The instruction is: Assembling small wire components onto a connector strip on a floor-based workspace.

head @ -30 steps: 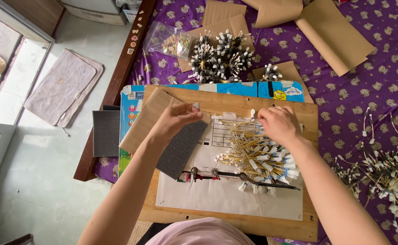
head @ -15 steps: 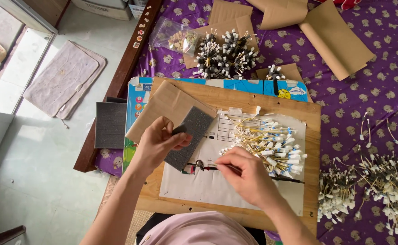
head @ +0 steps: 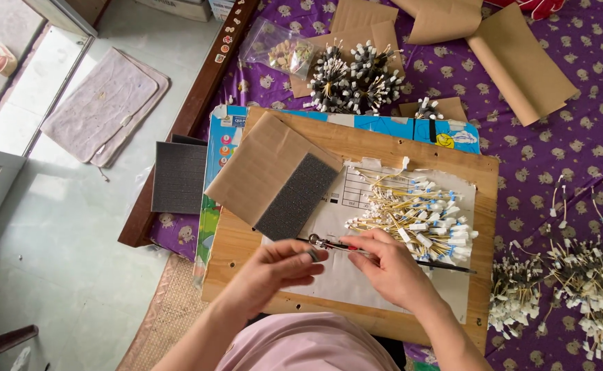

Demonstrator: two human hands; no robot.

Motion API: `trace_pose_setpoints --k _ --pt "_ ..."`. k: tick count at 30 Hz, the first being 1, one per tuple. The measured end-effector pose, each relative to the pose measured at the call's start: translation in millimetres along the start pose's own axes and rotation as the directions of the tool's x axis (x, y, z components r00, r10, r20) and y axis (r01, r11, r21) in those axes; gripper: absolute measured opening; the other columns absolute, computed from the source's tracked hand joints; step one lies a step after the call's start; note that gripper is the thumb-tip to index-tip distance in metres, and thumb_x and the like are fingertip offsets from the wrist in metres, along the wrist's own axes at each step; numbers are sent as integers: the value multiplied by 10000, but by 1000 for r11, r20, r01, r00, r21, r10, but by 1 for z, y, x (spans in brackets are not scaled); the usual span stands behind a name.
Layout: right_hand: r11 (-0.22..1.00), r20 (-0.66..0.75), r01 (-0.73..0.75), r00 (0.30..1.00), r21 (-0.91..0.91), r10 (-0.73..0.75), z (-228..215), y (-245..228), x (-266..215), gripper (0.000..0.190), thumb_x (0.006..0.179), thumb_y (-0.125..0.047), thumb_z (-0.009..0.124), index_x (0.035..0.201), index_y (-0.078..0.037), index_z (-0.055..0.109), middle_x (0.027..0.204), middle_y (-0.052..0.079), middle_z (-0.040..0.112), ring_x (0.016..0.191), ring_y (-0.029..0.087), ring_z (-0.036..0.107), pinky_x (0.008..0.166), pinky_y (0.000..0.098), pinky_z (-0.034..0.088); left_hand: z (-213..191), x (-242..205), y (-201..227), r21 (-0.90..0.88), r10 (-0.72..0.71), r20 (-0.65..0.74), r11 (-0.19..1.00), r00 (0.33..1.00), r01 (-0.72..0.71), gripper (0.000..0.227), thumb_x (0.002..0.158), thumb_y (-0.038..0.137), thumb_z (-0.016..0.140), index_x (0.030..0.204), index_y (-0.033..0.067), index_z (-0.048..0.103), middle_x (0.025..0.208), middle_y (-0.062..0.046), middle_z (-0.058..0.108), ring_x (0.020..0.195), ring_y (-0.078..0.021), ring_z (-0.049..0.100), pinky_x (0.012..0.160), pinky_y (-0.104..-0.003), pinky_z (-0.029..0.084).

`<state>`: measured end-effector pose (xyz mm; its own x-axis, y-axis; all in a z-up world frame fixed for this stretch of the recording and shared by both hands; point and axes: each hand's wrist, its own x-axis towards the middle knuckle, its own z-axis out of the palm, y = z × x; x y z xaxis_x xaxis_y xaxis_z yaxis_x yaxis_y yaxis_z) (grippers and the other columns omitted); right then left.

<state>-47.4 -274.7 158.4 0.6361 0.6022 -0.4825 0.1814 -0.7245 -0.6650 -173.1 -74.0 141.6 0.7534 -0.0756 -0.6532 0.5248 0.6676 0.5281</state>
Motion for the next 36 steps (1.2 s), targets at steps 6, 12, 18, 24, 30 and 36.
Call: trace_pose_setpoints --k 6,12,18,24,30,36 --pt "994 7 -54 999 93 54 0 -7 0 378 861 -252 623 1231 -209 690 1131 -30 755 590 102 558 611 235 470 14 21 -52 -67 15 -61 998 998 -19 110 793 115 778 888 74 739 755 35 649 636 -65 530 624 -201 425" --pt "999 -30 12 1000 35 -11 6 2 1 302 862 -219 621 1141 -184 731 1007 -26 788 496 110 500 524 262 433 25 34 -56 -139 6 -120 990 993 -23 104 803 153 782 817 111 688 740 12 637 603 -49 535 598 -196 385" --pt "999 -12 -35 999 37 36 6 3 1 312 874 -222 595 1155 -203 732 862 -33 768 480 112 462 498 264 390 38 32 -51 -192 -73 -197 981 978 35 150 804 207 785 742 145 663 772 6 665 618 -58 542 645 -225 408" --pt "998 -37 37 999 58 -34 9 8 1 305 868 -219 617 1151 -172 721 1030 -10 780 538 104 562 555 257 467 40 35 -58 -316 -128 -222 947 967 53 104 830 170 767 797 137 674 783 10 663 626 -61 547 607 -223 417" --pt "998 -6 -20 1000 51 21 5 3 -2 342 856 -262 619 1180 -206 710 1054 -8 777 677 112 656 660 248 506 44 35 -57 -311 -147 -260 949 954 62 107 828 203 766 806 148 677 782 6 663 618 -63 544 615 -234 411" --pt "992 -112 121 986 -23 -123 9 6 -7 235 843 -180 647 1073 -207 692 792 27 732 602 155 648 600 298 514 54 23 -21 27 -143 -302 987 942 158 372 772 413 698 984 110 656 912 -117 750 621 -173 644 589 -253 434"
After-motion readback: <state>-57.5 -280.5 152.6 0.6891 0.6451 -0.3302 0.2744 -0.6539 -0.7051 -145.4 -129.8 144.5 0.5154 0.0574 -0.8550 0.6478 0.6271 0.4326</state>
